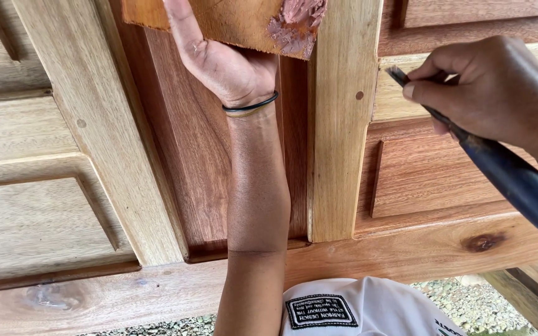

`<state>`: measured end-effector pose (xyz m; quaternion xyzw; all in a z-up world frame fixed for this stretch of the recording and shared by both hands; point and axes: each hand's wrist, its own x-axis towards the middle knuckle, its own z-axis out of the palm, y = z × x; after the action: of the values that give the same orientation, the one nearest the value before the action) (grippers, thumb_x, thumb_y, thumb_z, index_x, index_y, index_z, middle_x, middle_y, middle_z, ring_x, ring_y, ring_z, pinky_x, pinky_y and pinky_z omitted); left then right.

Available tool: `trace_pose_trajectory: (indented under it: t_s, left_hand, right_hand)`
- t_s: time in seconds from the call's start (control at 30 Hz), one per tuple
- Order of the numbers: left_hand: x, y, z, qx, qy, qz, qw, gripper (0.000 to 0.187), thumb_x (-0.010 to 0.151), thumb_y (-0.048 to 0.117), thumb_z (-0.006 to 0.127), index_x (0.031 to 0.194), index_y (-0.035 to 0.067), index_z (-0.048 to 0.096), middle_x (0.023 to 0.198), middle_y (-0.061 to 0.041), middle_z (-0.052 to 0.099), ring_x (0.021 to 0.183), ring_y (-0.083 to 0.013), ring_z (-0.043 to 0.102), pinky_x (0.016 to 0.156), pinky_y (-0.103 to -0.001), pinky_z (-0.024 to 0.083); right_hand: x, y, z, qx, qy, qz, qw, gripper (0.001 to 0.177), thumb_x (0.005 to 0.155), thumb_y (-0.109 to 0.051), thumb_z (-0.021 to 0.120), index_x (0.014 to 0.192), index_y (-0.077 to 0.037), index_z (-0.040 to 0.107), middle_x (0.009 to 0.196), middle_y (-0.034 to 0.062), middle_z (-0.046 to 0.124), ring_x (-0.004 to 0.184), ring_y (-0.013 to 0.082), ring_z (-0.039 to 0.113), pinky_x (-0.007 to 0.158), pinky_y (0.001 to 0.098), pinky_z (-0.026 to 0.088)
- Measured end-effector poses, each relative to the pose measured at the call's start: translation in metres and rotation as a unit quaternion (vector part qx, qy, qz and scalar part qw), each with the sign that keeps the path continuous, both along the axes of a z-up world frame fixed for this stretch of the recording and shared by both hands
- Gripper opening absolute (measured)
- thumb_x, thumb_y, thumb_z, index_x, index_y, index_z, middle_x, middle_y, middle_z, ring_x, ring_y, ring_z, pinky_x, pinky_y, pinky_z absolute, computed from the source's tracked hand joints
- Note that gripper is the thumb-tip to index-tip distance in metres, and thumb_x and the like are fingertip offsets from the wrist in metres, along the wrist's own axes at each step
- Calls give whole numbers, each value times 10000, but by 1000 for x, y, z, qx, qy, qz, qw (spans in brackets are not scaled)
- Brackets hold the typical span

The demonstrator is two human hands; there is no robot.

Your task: The person uses a putty knife to apply wood filler from a small wooden board onto several holes in a wooden door. They scrape the filler onto the knife and press it into the holes, then smooth the surface.

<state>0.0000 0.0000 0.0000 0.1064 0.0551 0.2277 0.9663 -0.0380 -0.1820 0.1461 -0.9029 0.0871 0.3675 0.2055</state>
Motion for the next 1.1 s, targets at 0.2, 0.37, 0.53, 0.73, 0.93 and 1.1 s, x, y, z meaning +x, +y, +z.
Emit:
trace_pose_trajectory:
  t_s: [0.2,0.37,0.53,0.73,0.93,1.1]
  left_hand:
    - [2,1,22,-2,-14,-17,1000,303,984,273,493,1123,4,516,1088,-130,544,1002,-270,501,880,-407,380]
    - [2,1,17,17,4,-20,1000,310,977,280,511,1144,19,495,1105,-125,526,1011,-282,488,878,-433,374]
    - [4,-1,18,39,9,-27,999,314,951,292,524,1101,17,515,1062,-124,545,971,-282,500,850,-433,378]
    - [5,-2,16,61,5,-56,997,354,928,337,524,1078,17,516,1048,-137,547,962,-299,500,841,-459,378]
    - [12,-17,72,47,295,0,954,683,652,374,537,1229,35,403,1199,-162,446,1057,-335,444,920,-499,356]
    - [11,-27,83,97,311,55,944,695,623,318,522,1218,-15,389,1257,-190,398,1122,-341,399,968,-467,323]
  right_hand:
    - [-6,-19,-14,227,-6,-132,965,73,881,28,466,826,67,495,521,178,491,393,199,458,386,263,389]
    - [-25,-33,-17,221,-36,-94,970,96,882,10,463,909,50,546,575,123,539,454,128,463,427,209,376]
    - [-65,-42,-24,185,-78,-23,979,135,823,-21,505,936,19,568,627,90,592,494,134,558,434,219,449]
    - [-96,-36,-30,142,-120,-61,981,133,843,-85,513,946,-38,583,628,30,576,554,100,545,536,227,399]
    - [-113,-28,-36,165,-200,-66,964,149,839,-43,514,969,-7,578,745,60,545,640,164,529,599,264,393]
    - [-124,-16,-34,247,-60,-280,926,155,815,-70,488,944,-17,556,559,62,552,398,110,488,395,213,411]
